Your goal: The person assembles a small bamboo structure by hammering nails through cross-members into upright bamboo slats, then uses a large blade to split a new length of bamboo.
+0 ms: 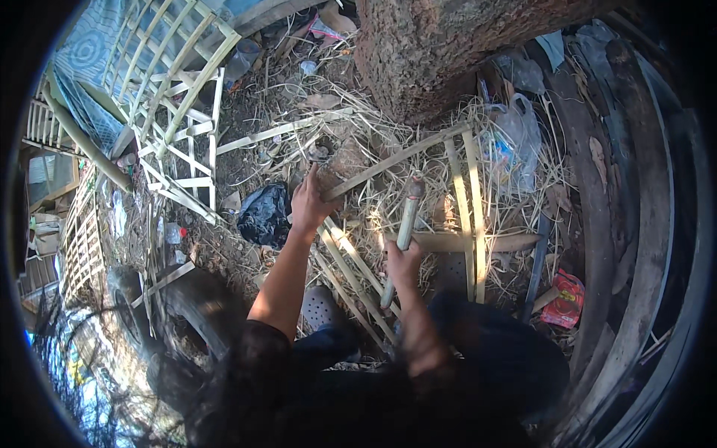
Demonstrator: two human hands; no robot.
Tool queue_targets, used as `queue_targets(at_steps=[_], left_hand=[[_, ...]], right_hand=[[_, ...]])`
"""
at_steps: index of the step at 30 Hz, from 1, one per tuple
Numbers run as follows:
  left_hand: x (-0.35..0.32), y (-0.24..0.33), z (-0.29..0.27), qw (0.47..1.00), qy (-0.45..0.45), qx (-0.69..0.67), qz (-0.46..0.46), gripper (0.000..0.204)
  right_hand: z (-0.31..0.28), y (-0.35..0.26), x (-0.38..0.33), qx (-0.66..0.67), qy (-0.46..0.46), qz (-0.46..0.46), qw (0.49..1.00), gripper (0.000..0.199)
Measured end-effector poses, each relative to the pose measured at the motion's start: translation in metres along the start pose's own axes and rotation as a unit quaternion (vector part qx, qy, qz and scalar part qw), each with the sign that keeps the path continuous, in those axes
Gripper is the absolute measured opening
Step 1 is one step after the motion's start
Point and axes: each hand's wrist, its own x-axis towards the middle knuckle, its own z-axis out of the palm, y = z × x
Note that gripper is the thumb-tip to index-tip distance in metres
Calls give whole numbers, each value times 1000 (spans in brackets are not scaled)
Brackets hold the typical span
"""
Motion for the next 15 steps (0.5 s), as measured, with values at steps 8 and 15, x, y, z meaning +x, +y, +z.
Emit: queue_targets(at_steps=[8,15], left_hand=[[-7,-2,7,998,51,25,12,114],[-6,1,9,996,46,70,-32,101]], right_hand=[[-8,-15,5,44,35,-14,998,6],[-2,-25,0,-14,19,-3,1000,10]])
